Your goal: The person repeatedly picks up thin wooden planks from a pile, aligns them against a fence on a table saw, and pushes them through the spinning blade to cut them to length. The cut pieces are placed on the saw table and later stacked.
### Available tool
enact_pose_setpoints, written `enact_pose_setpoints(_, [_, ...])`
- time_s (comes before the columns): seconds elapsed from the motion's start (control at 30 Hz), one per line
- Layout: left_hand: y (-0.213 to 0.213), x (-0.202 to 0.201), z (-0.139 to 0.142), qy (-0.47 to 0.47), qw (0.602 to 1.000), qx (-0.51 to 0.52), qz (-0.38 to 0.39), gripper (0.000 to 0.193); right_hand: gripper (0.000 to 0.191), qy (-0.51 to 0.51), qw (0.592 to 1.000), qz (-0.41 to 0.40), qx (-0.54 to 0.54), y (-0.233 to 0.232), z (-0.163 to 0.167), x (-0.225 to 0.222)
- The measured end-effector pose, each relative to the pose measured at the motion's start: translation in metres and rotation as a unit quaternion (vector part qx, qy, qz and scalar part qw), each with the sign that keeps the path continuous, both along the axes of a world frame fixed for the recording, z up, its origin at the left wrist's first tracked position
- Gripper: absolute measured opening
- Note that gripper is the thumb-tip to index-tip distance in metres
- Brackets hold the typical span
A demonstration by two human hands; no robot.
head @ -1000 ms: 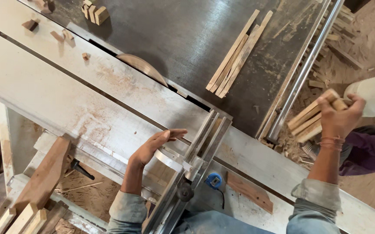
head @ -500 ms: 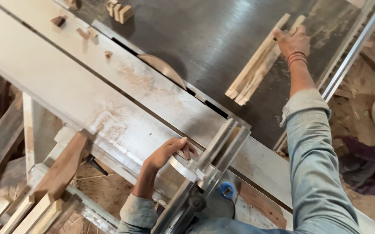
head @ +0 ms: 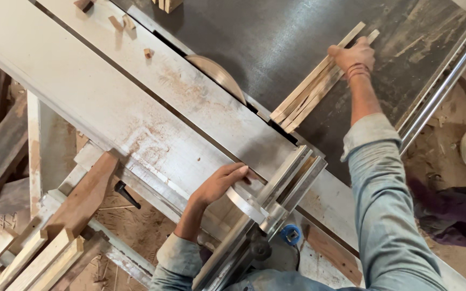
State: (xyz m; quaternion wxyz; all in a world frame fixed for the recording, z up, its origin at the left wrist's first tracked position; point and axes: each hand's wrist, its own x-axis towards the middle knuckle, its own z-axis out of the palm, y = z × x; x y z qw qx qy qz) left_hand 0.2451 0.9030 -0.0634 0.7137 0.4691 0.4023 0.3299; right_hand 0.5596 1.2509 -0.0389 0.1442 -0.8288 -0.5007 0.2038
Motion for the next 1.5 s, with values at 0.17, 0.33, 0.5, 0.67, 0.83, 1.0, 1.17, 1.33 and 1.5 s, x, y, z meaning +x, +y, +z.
enact_pose_setpoints(0.17, [-0.007, -0.003, -0.014, 0.088, 0.995, 0.001, 0.042, 0.048, 0.071, -0.009, 0.995, 0.09, 0.052, -0.041, -0.012, -0.018])
enact_pose_setpoints(0.33, [-0.002, 0.005, -0.02, 0.067, 0.993, 0.019, 0.095, 0.061, 0.088, -0.025, 0.988, 0.149, 0.045, -0.106, -0.027, -0.036])
enact_pose_setpoints(0.5, [0.024, 0.011, -0.014, 0.226, 0.974, 0.03, -0.016, 0.08, 0.086, -0.026, 0.977, 0.203, 0.066, -0.16, -0.026, -0.034])
enact_pose_setpoints(0.67, [0.056, 0.03, -0.01, 0.41, 0.889, 0.112, -0.17, 0.079, 0.066, 0.027, 0.976, 0.195, 0.087, -0.18, -0.032, -0.007])
enact_pose_setpoints(0.83, [0.073, 0.049, -0.014, 0.468, 0.835, 0.15, -0.249, 0.081, 0.052, -0.016, 0.899, 0.323, 0.295, -0.163, -0.044, 0.014])
enact_pose_setpoints(1.0, [0.074, 0.056, -0.016, 0.48, 0.827, 0.153, -0.252, 0.081, 0.05, 0.181, 0.94, 0.208, 0.199, -0.152, -0.045, 0.019])
enact_pose_setpoints(1.17, [0.077, 0.058, -0.015, 0.473, 0.829, 0.138, -0.265, 0.077, 0.04, 0.188, 0.943, 0.206, 0.18, -0.157, -0.047, 0.018])
enact_pose_setpoints(1.33, [0.079, 0.056, -0.02, 0.449, 0.844, 0.157, -0.25, 0.071, 0.038, 0.204, 0.924, 0.245, 0.212, -0.154, -0.062, 0.023])
enact_pose_setpoints(1.5, [0.076, 0.052, -0.026, 0.451, 0.845, 0.155, -0.24, 0.071, 0.04, 0.101, 0.93, 0.288, 0.207, -0.152, -0.077, 0.03])
